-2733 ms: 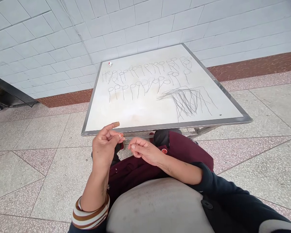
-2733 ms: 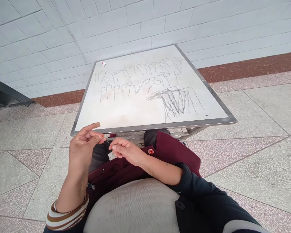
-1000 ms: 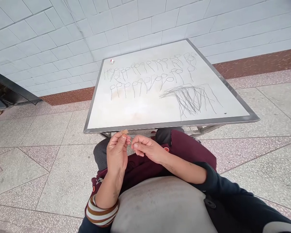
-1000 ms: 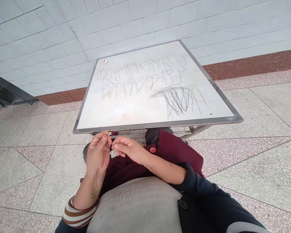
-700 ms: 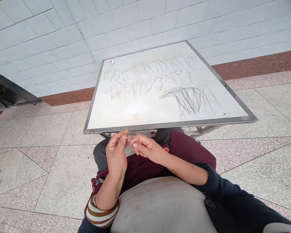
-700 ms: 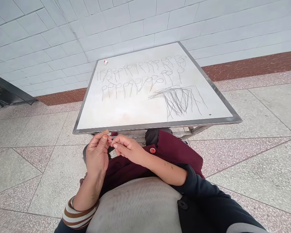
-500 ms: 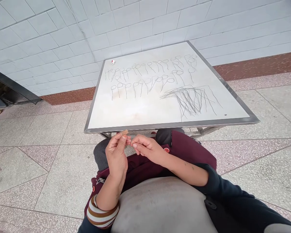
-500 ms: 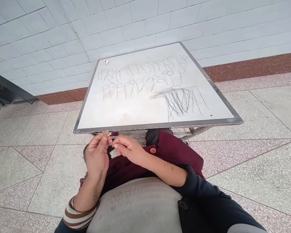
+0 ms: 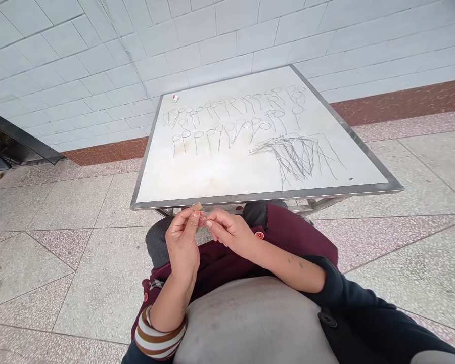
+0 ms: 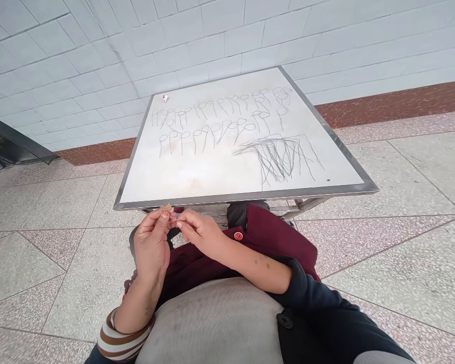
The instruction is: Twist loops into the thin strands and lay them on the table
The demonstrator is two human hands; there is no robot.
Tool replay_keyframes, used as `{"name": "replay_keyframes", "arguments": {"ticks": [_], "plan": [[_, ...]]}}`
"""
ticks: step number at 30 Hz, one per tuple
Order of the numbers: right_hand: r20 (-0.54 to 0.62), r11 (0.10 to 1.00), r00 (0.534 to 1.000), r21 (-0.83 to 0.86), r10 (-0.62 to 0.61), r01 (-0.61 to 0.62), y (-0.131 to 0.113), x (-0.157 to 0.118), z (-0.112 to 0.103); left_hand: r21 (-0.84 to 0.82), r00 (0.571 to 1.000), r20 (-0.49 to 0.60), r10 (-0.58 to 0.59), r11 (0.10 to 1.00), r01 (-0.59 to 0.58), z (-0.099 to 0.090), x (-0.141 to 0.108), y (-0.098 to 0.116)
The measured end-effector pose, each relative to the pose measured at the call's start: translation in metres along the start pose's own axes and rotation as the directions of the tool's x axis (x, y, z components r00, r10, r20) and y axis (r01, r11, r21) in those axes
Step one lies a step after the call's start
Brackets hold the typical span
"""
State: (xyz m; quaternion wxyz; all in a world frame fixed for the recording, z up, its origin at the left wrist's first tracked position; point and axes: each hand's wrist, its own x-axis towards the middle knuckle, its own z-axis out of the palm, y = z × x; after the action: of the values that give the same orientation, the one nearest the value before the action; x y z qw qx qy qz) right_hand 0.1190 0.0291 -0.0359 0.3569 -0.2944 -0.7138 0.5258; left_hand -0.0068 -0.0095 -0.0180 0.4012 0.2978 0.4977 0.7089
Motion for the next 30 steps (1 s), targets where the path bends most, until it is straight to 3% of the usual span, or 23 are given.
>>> {"name": "replay_keyframes", "arguments": {"ticks": [9,14,18,23,27,30], "plan": [[0.02,0.993,0.997,-0.097,-0.073,0.074,0.0048,-0.0012,0.0007,-0.024,0.997,-0.079,-0.001,1.0,-0.001,0.002,-0.0013,0.001],[-0.003,0.988,0.994,-0.113,-0.106,0.105,0.0037,-0.0013,-0.0012,-0.052,0.998,-0.069,-0.011,0.999,0.007,0.0024,-0.0021,0.0025],[0.014,0.999,0.998,0.01,-0.053,0.053,-0.002,-0.002,-0.0028,-0.087,0.999,-0.002,-0.038,0.995,0.038,0.0034,-0.0023,0.0055],[0.094,0.967,0.995,0.251,0.025,-0.048,-0.0001,-0.0023,-0.0029,-0.18,0.986,0.076,-0.145,0.971,0.157,0.0027,-0.0018,0.0058],[0.204,0.781,0.974,0.59,0.103,-0.206,0.0051,-0.0011,-0.0009,-0.196,0.978,0.123,-0.166,0.962,0.188,0.0019,-0.0014,0.0064],[0.253,0.677,0.96,0.686,0.124,-0.268,0.0062,-0.0003,0.0001,-0.225,0.973,0.127,-0.191,0.95,0.216,0.0022,-0.0009,0.0077]]}}
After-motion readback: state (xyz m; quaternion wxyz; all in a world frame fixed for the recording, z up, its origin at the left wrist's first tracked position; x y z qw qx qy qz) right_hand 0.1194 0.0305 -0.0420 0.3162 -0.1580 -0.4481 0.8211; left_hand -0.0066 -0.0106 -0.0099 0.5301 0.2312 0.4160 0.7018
